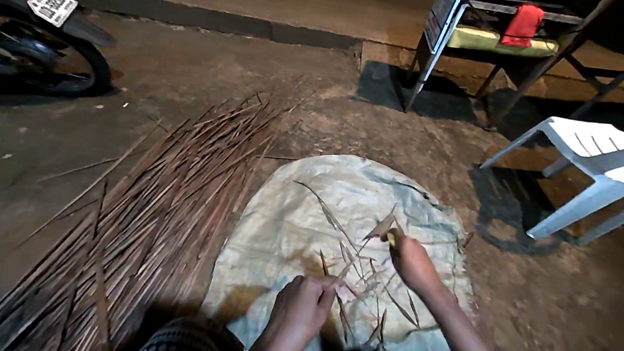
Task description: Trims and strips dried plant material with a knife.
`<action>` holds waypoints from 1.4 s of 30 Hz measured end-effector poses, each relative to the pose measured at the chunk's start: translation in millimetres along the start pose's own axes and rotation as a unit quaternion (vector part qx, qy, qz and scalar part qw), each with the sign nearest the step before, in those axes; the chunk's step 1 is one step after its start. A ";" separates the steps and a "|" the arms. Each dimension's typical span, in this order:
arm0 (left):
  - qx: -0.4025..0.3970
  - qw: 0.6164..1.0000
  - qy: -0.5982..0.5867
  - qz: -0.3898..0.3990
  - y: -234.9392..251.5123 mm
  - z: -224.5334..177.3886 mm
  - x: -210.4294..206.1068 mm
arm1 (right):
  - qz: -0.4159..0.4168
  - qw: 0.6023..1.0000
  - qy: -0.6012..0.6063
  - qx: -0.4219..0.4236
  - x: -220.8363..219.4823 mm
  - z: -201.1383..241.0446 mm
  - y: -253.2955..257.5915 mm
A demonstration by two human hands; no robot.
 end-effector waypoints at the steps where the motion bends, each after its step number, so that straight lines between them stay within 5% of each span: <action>1: 0.012 1.000 0.022 -0.006 -0.4 -2.6 1.5 | 0.002 0.999 -0.052 0.001 -5.0 14.4 -12.4; 6: 0.051 0.990 0.131 -0.008 -1.4 -17.6 -1.3 | 0.027 0.990 -0.137 -0.007 -30.5 46.8 -36.3; 11: 0.048 0.981 0.186 0.008 -8.4 -27.6 -7.3 | 0.000 0.991 -0.093 -0.101 -6.6 9.6 -4.6; 16: 0.004 0.987 0.158 0.024 -9.4 -30.2 -12.0 | -0.040 0.987 -0.094 -0.120 0.9 -17.3 14.5; 21: 0.015 0.988 0.132 0.073 -8.2 -17.5 -18.6 | 0.011 0.981 -0.169 -0.100 -23.6 -39.5 28.1; 25: -0.053 0.997 -0.023 0.051 -21.9 9.9 -6.6 | 0.012 0.973 -0.144 -0.180 -20.1 -100.9 31.2; 32: 0.015 1.000 -0.013 0.002 -11.6 11.2 13.2 | -0.097 0.995 0.005 -0.035 7.9 5.0 5.9; 42: 0.081 0.977 0.197 -0.029 -19.1 -25.2 0.7 | 0.022 0.989 -0.145 0.025 -30.6 62.3 -43.3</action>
Point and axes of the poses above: each hand's wrist, its own y-axis towards the middle knuckle, its own x-axis out of the back of the hand, z = x × y, the point moved 2 cm from there along y, towards the middle knuckle, and after that the axes turned 4 degrees about -x, right-handed, at the moved point
